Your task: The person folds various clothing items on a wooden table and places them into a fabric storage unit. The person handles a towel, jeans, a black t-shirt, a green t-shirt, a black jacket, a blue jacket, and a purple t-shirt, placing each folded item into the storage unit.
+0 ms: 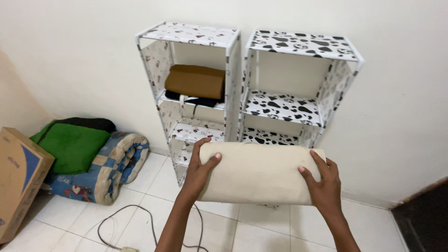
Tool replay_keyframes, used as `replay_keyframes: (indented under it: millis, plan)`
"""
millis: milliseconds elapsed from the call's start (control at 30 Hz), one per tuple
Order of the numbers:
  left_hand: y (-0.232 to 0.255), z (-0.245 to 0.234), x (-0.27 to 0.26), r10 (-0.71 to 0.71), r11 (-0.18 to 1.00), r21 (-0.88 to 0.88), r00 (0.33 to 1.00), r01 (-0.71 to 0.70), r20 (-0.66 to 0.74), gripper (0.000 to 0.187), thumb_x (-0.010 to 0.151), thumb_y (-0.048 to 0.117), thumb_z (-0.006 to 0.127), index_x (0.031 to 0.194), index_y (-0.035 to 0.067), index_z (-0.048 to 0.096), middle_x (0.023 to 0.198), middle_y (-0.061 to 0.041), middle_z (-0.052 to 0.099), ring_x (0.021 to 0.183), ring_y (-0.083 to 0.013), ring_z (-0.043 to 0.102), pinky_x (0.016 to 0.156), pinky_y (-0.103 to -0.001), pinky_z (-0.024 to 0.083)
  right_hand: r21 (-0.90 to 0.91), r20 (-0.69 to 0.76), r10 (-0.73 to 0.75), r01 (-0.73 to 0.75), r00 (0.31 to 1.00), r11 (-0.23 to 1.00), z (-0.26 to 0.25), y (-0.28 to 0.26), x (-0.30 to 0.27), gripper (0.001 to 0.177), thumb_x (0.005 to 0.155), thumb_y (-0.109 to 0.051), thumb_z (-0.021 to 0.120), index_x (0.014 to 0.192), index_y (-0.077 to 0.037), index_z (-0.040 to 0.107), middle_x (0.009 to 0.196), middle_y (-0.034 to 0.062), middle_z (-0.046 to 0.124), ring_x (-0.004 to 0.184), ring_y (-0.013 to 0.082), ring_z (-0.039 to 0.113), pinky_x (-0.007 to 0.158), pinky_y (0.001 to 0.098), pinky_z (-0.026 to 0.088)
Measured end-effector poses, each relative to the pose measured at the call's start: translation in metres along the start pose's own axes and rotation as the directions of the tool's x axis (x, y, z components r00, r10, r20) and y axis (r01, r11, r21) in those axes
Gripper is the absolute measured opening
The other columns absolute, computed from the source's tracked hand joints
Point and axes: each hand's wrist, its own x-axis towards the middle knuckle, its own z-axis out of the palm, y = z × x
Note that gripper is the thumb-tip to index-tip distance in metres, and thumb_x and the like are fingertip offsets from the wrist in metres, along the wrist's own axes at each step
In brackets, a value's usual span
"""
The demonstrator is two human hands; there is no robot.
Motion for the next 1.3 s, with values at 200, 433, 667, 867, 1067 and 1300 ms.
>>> replay_keyframes:
  millis: [200, 433, 667, 867, 1067, 1300]
  plan:
    - [0.011, -0.078, 0.041, -0.056, 0.992, 0.106, 0.997, 0.061, -0.051, 0.067, 0.083, 0.039, 0.069, 0.144, 0.031, 0.043, 0.124, -0.017, 0.065, 0.111, -0.0291, 0.066, 0.089, -0.042, 0.057, -0.007, 0.015, -0.018, 0.018, 1.000, 1.000, 0.083, -0.048, 0.016, 0.058, 0.088, -0.035, 0.075, 0.143, -0.021, 0.062, 0.130, 0.0175, 0.053, 0.103, 0.0265, 0.066, 0.074, 0.0367, 0.060]
    - [0.006, -0.132, 0.103, -0.044, 0.997, 0.061, 0.998, 0.046, -0.043, 0.063, 0.084, 0.035, 0.070, 0.141, 0.027, 0.045, 0.121, -0.020, 0.065, 0.109, -0.0325, 0.068, 0.088, -0.044, 0.060, -0.035, 0.042, -0.028, 0.030, 0.999, 0.999, 0.152, -0.085, 0.053, 0.050, 0.094, -0.032, 0.070, 0.143, -0.024, 0.063, 0.132, 0.0165, 0.052, 0.074, 0.0208, 0.059, 0.064, 0.0338, 0.054]
    - [0.014, -0.171, 0.209, 0.124, 0.989, 0.091, 0.990, -0.117, -0.074, 0.057, 0.087, 0.026, 0.073, 0.139, 0.022, 0.050, 0.119, -0.017, 0.065, 0.107, -0.0290, 0.066, 0.088, -0.041, 0.058, 0.026, 0.033, -0.020, 0.019, 0.999, 0.999, 0.233, -0.104, 0.134, 0.042, 0.098, -0.028, 0.064, 0.139, -0.022, 0.067, 0.141, 0.0194, 0.047, 0.092, 0.0229, 0.060, 0.069, 0.0339, 0.060]
    - [0.036, -0.211, 0.308, 0.073, 0.993, 0.101, 0.988, -0.060, -0.133, 0.057, 0.087, 0.025, 0.070, 0.140, 0.025, 0.049, 0.115, -0.016, 0.065, 0.102, -0.0262, 0.067, 0.085, -0.039, 0.059, 0.199, 0.037, -0.221, 0.210, 0.975, 0.957, 0.286, -0.132, 0.214, 0.031, 0.101, -0.021, 0.062, 0.130, -0.016, 0.073, 0.140, 0.0203, 0.045, 0.117, 0.0288, 0.063, 0.087, 0.0326, 0.062]
    - [0.024, -0.256, 0.374, 0.125, 0.986, 0.131, 0.973, -0.101, -0.193, 0.056, 0.088, 0.025, 0.069, 0.140, 0.022, 0.051, 0.117, -0.013, 0.064, 0.103, -0.0253, 0.065, 0.085, -0.038, 0.058, 0.244, 0.171, -0.235, 0.190, 0.957, 0.951, 0.342, -0.153, 0.262, 0.030, 0.096, -0.008, 0.063, 0.121, -0.019, 0.076, 0.140, 0.0167, 0.048, 0.120, 0.0285, 0.063, 0.094, 0.0370, 0.060]
    - [0.011, -0.277, 0.441, 0.406, 0.891, 0.286, 0.902, -0.354, -0.150, 0.050, 0.096, 0.027, 0.067, 0.142, 0.016, 0.050, 0.114, -0.015, 0.068, 0.101, -0.0228, 0.068, 0.087, -0.037, 0.057, 0.124, 0.328, -0.267, 0.239, 0.906, 0.963, 0.411, -0.156, 0.301, 0.048, 0.096, 0.001, 0.051, 0.138, -0.014, 0.067, 0.155, 0.0243, 0.038, 0.141, 0.0409, 0.047, 0.118, 0.0458, 0.041]
